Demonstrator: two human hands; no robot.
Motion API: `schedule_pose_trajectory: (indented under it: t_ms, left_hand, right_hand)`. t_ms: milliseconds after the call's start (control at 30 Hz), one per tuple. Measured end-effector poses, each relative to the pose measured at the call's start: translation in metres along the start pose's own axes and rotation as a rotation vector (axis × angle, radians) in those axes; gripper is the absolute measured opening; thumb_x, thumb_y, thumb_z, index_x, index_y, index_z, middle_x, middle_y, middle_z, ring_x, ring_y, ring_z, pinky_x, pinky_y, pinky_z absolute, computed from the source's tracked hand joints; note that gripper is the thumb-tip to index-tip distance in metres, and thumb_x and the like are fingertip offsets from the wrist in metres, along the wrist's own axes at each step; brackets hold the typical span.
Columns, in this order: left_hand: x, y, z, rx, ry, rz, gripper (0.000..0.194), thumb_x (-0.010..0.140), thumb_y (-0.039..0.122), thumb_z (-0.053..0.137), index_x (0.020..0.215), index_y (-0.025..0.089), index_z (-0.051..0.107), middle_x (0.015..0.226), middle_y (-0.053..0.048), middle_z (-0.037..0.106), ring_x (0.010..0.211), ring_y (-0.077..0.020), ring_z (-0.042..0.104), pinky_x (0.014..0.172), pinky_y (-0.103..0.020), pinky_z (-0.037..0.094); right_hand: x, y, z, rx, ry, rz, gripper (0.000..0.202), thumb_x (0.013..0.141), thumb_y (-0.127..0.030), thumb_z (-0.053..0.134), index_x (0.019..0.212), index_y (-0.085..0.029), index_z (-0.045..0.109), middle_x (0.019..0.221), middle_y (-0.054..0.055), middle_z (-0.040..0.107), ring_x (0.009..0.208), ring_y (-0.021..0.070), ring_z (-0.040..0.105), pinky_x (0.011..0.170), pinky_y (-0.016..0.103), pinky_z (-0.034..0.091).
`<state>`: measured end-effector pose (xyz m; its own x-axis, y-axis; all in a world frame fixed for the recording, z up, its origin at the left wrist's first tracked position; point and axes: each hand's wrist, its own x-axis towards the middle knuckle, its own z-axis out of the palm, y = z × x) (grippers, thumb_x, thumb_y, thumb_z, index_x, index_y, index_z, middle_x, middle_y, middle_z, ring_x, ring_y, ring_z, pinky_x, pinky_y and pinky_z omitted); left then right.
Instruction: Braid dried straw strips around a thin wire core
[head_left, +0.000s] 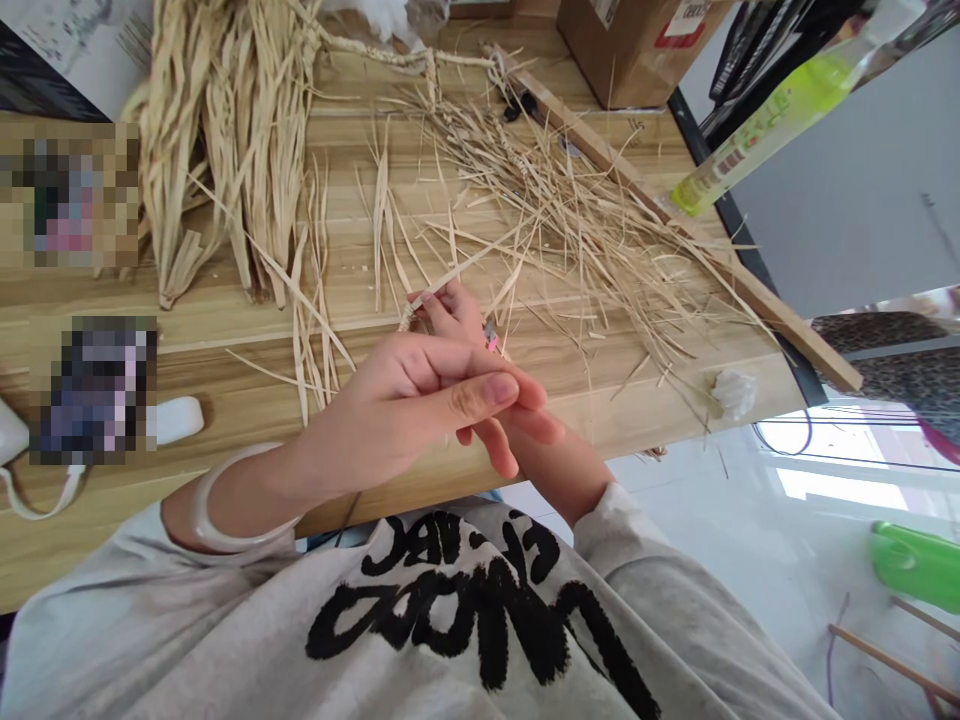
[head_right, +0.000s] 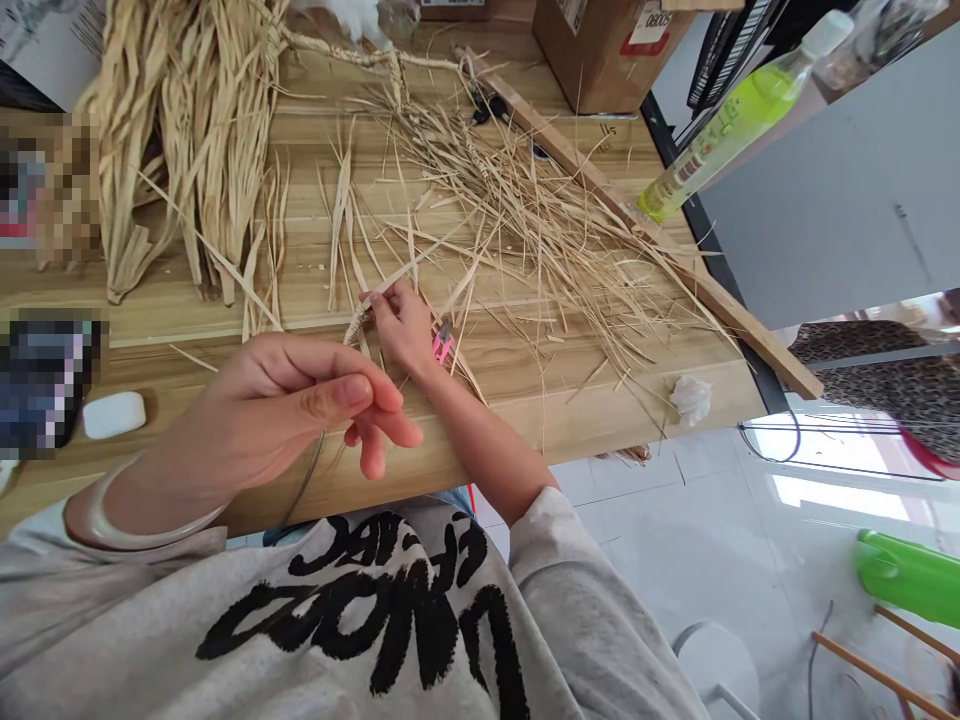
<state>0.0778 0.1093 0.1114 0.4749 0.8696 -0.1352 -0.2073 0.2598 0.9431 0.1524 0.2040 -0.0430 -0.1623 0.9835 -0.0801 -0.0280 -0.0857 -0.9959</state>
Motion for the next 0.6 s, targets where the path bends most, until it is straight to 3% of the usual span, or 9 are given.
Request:
schedule_pose_trajectory:
  t_ms: [167,333,600]
  left_hand:
    - [-0.001,-0.001,-0.001,-0.005,-0.055,0.017,0.024,0.092,0.037,0.066,0.081,0.016,0.072,0.076,-0.004,0.078,0.055,-0.0116,0.068,0.055,-0.023,0.056]
    - [-0.003,0.001,0.001,0.045,-0.030,0.043,0.022,0.095,0.031,0.062,0.080,0.016,0.068,0.068,-0.003,0.075,0.051,-0.0109,0.066,0.052,-0.022,0.054]
    - [-0.010,0.000,0.005,0.082,0.002,0.090,0.021,0.098,0.021,0.052,0.082,0.019,0.065,0.068,-0.001,0.074,0.056,-0.0099,0.064,0.053,-0.020,0.052]
  right_hand:
    - [-0.001,-0.001,-0.001,0.017,-0.016,0.003,0.018,0.089,-0.048,0.058,0.090,-0.030,0.061,0.105,0.002,0.078,0.097,0.0207,0.071,0.088,0.039,0.055]
    - [0.004,0.003,-0.002,0.022,-0.028,-0.007,0.025,0.084,-0.054,0.059,0.088,-0.029,0.060,0.104,0.003,0.078,0.097,0.0197,0.070,0.089,0.038,0.055]
    - [0.020,0.017,0.002,0.077,-0.062,-0.008,0.054,0.062,-0.079,0.060,0.081,-0.029,0.057,0.088,0.003,0.080,0.097,0.0180,0.071,0.087,0.040,0.048]
